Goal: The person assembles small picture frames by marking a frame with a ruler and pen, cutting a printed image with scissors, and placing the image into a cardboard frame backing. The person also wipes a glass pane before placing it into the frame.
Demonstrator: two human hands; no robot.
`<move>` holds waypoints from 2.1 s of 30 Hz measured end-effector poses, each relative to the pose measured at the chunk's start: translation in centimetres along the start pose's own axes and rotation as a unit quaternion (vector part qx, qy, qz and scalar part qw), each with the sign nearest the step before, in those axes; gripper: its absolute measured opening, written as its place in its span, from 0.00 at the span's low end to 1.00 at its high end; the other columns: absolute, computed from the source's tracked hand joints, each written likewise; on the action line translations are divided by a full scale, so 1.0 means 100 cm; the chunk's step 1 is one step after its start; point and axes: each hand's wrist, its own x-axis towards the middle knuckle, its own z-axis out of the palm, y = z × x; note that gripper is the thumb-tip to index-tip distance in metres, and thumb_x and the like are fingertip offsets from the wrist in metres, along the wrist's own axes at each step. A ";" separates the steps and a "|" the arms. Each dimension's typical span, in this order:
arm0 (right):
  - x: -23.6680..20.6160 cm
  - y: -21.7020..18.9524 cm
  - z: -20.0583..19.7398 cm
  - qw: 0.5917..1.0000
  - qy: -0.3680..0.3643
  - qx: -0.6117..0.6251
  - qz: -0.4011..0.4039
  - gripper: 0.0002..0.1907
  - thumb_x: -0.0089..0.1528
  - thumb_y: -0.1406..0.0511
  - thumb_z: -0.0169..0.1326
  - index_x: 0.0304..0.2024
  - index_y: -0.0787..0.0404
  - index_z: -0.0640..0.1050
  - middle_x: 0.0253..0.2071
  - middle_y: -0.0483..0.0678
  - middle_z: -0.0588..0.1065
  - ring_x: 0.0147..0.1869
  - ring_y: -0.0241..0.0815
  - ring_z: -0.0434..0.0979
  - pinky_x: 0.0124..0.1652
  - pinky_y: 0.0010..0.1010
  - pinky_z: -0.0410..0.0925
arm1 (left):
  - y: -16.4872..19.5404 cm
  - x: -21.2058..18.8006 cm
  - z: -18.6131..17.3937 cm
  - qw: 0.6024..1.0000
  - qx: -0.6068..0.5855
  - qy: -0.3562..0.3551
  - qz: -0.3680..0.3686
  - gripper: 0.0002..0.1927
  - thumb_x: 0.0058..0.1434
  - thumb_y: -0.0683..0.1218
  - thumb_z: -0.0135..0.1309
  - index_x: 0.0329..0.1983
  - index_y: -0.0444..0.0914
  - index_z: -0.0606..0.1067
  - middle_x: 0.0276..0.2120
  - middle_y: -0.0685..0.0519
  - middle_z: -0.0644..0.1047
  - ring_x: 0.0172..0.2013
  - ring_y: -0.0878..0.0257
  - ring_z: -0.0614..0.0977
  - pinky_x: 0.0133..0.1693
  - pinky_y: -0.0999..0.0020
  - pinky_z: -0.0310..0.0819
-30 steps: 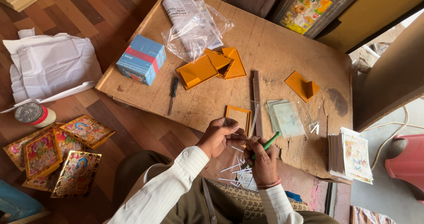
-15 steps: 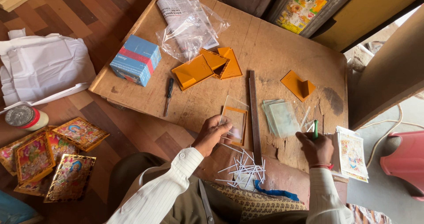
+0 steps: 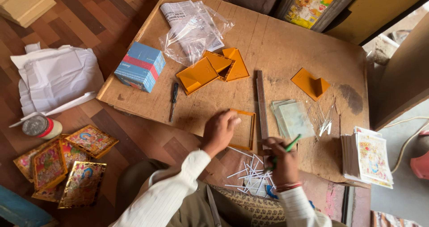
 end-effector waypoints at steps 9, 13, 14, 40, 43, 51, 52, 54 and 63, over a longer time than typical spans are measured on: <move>0.020 -0.010 -0.022 1.000 0.013 0.024 -0.013 0.11 0.64 0.65 0.54 0.42 0.69 0.78 0.40 0.56 0.83 0.27 0.37 0.76 0.21 0.22 0.58 | -0.015 0.040 0.024 0.989 0.094 0.056 0.095 0.07 0.57 0.40 0.62 0.33 0.37 0.74 0.39 0.45 0.78 0.41 0.45 0.81 0.41 0.53 0.75; 0.027 -0.012 -0.026 0.998 -0.028 0.058 0.008 0.12 0.66 0.64 0.53 0.43 0.68 0.78 0.36 0.55 0.81 0.28 0.37 0.77 0.21 0.23 0.60 | -0.012 0.039 0.005 0.973 -0.211 0.026 -0.093 0.07 0.62 0.43 0.60 0.38 0.35 0.76 0.32 0.46 0.82 0.32 0.52 0.84 0.32 0.62 0.78; 0.028 -0.012 -0.027 0.998 -0.031 0.058 0.016 0.11 0.66 0.64 0.53 0.43 0.68 0.78 0.36 0.55 0.81 0.28 0.37 0.77 0.21 0.23 0.60 | -0.013 0.038 -0.002 0.930 -0.332 -0.019 -0.157 0.06 0.63 0.43 0.58 0.40 0.36 0.76 0.32 0.47 0.83 0.30 0.55 0.84 0.30 0.63 0.79; 0.058 0.002 -0.027 0.998 -0.026 0.009 0.058 0.12 0.66 0.64 0.54 0.42 0.69 0.78 0.30 0.52 0.78 0.26 0.38 0.77 0.20 0.24 0.59 | 0.012 0.043 -0.007 0.856 -0.474 -0.128 -0.165 0.15 0.67 0.48 0.55 0.49 0.32 0.77 0.38 0.46 0.83 0.37 0.59 0.87 0.34 0.62 0.86; 0.062 0.006 -0.029 0.997 -0.048 0.010 0.060 0.12 0.65 0.64 0.55 0.43 0.69 0.78 0.30 0.51 0.78 0.25 0.38 0.77 0.20 0.24 0.59 | 0.012 0.045 -0.009 0.864 -0.464 -0.122 -0.154 0.14 0.65 0.45 0.56 0.49 0.31 0.78 0.37 0.46 0.84 0.36 0.59 0.87 0.33 0.63 0.85; 0.059 0.006 -0.022 0.998 -0.027 0.012 0.046 0.13 0.64 0.64 0.59 0.42 0.71 0.79 0.29 0.52 0.78 0.22 0.38 0.74 0.18 0.25 0.59 | 0.012 0.046 -0.009 0.867 -0.455 -0.138 -0.150 0.17 0.62 0.40 0.59 0.53 0.29 0.77 0.40 0.44 0.83 0.37 0.59 0.87 0.35 0.64 0.85; 0.057 0.004 -0.020 0.999 -0.007 -0.027 0.018 0.13 0.64 0.64 0.60 0.42 0.71 0.80 0.29 0.53 0.79 0.23 0.37 0.75 0.19 0.24 0.60 | 0.012 0.046 -0.008 0.869 -0.452 -0.136 -0.145 0.17 0.61 0.40 0.59 0.53 0.30 0.77 0.40 0.44 0.84 0.37 0.59 0.87 0.34 0.64 0.86; 0.053 -0.003 -0.015 0.993 0.032 -0.103 -0.038 0.14 0.63 0.64 0.61 0.42 0.72 0.82 0.29 0.53 0.80 0.24 0.36 0.76 0.20 0.22 0.60 | 0.012 0.046 -0.008 0.875 -0.445 -0.132 -0.135 0.17 0.60 0.40 0.59 0.53 0.31 0.77 0.40 0.44 0.84 0.37 0.59 0.88 0.33 0.64 0.86; 0.050 -0.012 -0.013 0.995 -0.087 0.034 0.043 0.10 0.60 0.65 0.63 0.36 0.66 0.79 0.24 0.50 0.77 0.20 0.31 0.68 0.20 0.20 0.58 | 0.016 0.047 -0.008 0.863 -0.476 -0.066 -0.158 0.11 0.63 0.40 0.56 0.47 0.30 0.77 0.36 0.46 0.84 0.34 0.61 0.87 0.31 0.66 0.85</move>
